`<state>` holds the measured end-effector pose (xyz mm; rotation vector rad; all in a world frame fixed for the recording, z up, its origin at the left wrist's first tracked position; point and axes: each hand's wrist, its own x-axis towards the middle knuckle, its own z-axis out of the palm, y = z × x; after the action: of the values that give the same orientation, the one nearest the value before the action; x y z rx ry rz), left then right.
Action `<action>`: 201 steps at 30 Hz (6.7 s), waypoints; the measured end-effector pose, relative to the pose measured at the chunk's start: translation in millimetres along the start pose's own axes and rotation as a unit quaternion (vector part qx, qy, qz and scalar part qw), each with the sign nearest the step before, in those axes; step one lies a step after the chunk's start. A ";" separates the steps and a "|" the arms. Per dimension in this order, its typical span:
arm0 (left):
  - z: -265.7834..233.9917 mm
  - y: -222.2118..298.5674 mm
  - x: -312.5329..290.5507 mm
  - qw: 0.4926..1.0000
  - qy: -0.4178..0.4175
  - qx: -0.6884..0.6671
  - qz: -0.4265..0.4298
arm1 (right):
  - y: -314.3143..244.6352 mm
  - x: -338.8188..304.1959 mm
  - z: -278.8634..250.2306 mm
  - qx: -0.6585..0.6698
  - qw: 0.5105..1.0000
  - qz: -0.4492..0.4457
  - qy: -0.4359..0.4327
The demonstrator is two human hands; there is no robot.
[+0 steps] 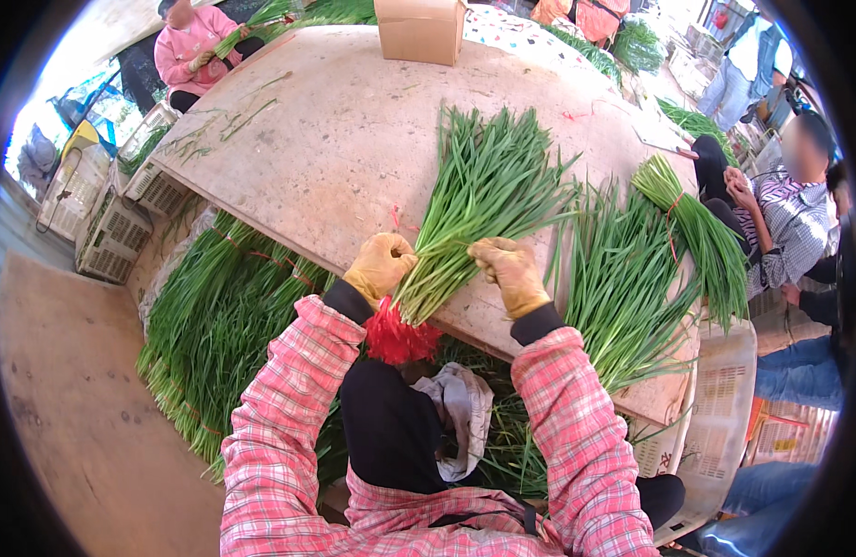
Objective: The person bunches green chives by hand, secures the bundle with a red tie, and places the bundle into a plastic crate.
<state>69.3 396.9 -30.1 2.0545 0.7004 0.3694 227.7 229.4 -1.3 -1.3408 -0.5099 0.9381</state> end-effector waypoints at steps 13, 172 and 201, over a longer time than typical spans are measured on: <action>-5.7 -12.1 -25.3 0.997 0.031 0.055 0.042 | -53.1 -70.3 -70.0 0.278 0.945 -0.054 -0.164; 246.9 156.9 -236.8 0.740 -0.332 -0.495 -0.311 | 68.7 -373.6 -197.7 0.007 0.952 -0.071 0.299; 182.1 367.5 -179.0 0.881 -0.178 -0.371 0.234 | -123.5 -346.3 -177.4 -0.084 0.936 -0.333 0.075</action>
<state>142.9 8.8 180.1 1.4527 -0.1780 0.4310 208.0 -149.5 149.4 -1.2494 -0.8687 0.2355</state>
